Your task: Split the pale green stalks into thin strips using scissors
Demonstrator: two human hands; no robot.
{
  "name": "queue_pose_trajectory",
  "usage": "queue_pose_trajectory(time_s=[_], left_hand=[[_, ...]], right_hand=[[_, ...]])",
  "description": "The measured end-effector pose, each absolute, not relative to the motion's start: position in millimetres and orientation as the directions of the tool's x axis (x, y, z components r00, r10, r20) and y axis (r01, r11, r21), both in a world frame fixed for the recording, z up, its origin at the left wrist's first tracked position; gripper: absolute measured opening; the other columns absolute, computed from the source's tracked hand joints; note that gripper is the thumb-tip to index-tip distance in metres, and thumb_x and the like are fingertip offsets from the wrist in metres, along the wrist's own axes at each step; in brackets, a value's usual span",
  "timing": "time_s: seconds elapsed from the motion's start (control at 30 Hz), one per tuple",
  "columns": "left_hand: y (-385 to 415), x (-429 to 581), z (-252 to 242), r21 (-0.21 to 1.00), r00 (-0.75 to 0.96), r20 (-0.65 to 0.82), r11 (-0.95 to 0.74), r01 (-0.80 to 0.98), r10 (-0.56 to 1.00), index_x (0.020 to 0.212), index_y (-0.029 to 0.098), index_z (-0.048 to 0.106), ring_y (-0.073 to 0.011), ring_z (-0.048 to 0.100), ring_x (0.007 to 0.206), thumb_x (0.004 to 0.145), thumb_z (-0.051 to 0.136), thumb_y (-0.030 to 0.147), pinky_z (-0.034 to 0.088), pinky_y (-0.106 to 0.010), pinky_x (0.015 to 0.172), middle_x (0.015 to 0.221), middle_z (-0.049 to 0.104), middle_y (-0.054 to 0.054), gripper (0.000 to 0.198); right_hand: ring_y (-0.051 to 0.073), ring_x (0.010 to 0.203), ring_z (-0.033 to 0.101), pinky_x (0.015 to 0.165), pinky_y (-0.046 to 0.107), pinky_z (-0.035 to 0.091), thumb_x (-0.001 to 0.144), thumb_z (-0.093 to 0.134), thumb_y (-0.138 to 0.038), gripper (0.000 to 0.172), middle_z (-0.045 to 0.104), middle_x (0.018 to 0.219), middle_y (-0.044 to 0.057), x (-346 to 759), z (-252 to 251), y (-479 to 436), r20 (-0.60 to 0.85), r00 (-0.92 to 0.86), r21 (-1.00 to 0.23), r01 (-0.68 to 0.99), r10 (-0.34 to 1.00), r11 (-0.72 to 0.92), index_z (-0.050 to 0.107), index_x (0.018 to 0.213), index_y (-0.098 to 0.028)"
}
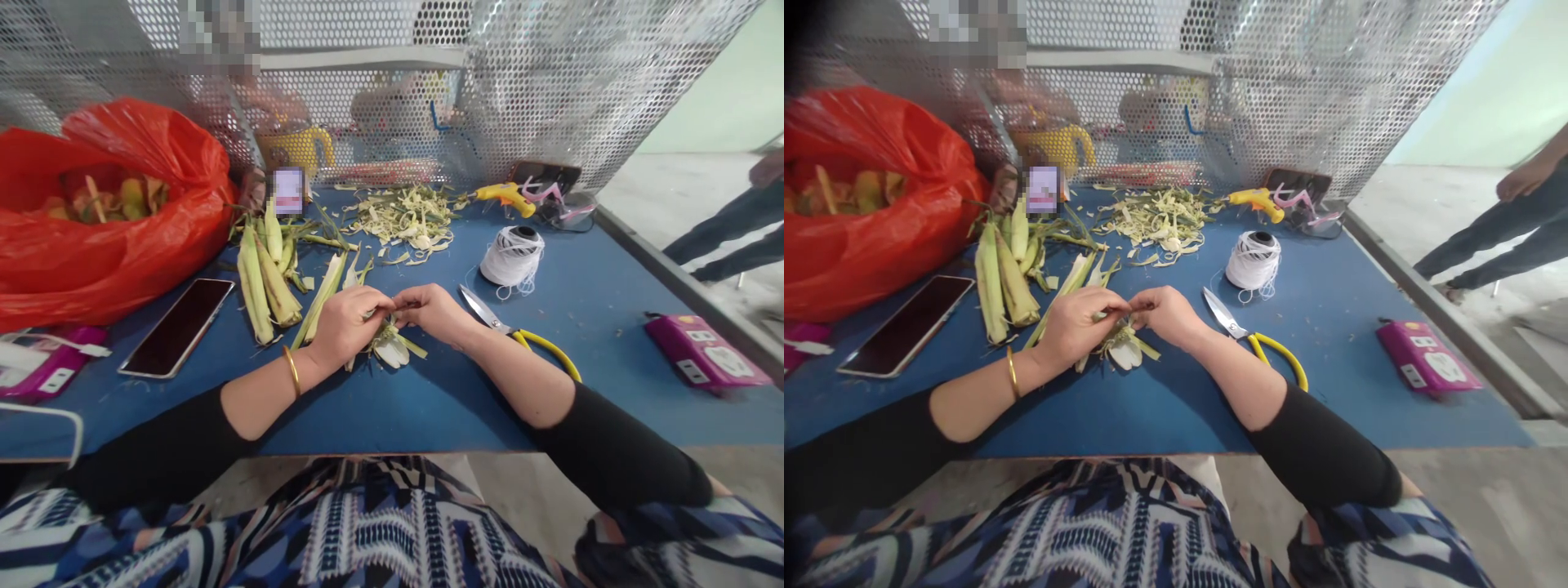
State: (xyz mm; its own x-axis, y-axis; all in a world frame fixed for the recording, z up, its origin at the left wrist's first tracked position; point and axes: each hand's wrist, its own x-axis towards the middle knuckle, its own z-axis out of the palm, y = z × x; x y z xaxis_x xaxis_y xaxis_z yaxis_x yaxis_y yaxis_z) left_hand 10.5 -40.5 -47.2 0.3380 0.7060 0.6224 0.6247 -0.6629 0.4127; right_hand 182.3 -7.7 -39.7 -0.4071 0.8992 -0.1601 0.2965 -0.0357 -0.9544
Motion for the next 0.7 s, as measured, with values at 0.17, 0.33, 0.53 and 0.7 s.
queue_pose_trajectory(time_s=[0.17, 0.33, 0.53, 0.7], left_hand=[[-40.3, 10.0, -46.4, 0.409, 0.358, 0.638, -0.694, 0.592, 0.682, 0.079, 0.019, 0.07, -0.0144, 0.067, 0.075, 0.085, 0.058, 0.01, 0.051, -0.025, 0.07, 0.081, 0.074, -0.004, 0.016], [-39.0, 9.4, -48.9, 0.408, 0.354, 0.653, -0.705, 0.581, 0.67, 0.08, 0.018, 0.069, -0.0147, 0.066, 0.078, 0.087, 0.057, 0.01, 0.051, -0.026, 0.073, 0.084, 0.073, -0.005, 0.016], [-38.2, 9.5, -51.5, 0.397, 0.393, 0.634, -0.716, 0.574, 0.666, 0.084, 0.018, 0.07, -0.0146, 0.066, 0.079, 0.093, 0.053, 0.018, 0.051, -0.026, 0.073, 0.085, 0.072, -0.005, 0.019], [-41.0, 8.8, -50.8, 0.364, 0.427, 0.618, -0.722, 0.589, 0.66, 0.091, 0.017, 0.069, -0.0151, 0.064, 0.082, 0.095, 0.049, 0.018, 0.05, -0.027, 0.075, 0.088, 0.07, -0.006, 0.021]], right_hand=[[0.009, 0.053, 0.054, 0.058, 0.021, 0.041, 0.063, 0.064, -0.006, 0.009, 0.06, 0.051, -0.006, 179.7, -37.8, -10.2, -0.165, -0.391, -0.957, 0.287, 0.906, -0.05, 0.067, 0.062, -0.015], [0.01, 0.053, 0.055, 0.057, 0.021, 0.04, 0.07, 0.065, -0.01, 0.008, 0.061, 0.051, -0.005, 180.7, -35.7, -11.6, -0.15, -0.359, -0.931, 0.364, 0.921, -0.01, 0.065, 0.065, -0.016], [0.011, 0.058, 0.059, 0.058, 0.021, 0.041, 0.075, 0.062, -0.009, 0.011, 0.063, 0.055, -0.003, 183.9, -37.1, -9.7, -0.103, -0.361, -0.908, 0.415, 0.927, 0.061, 0.063, 0.068, -0.017], [0.01, 0.057, 0.059, 0.057, 0.02, 0.042, 0.08, 0.06, -0.009, 0.015, 0.063, 0.056, -0.003, 183.2, -33.8, -10.6, -0.129, -0.369, -0.898, 0.437, 0.921, 0.05, 0.059, 0.067, -0.017]])
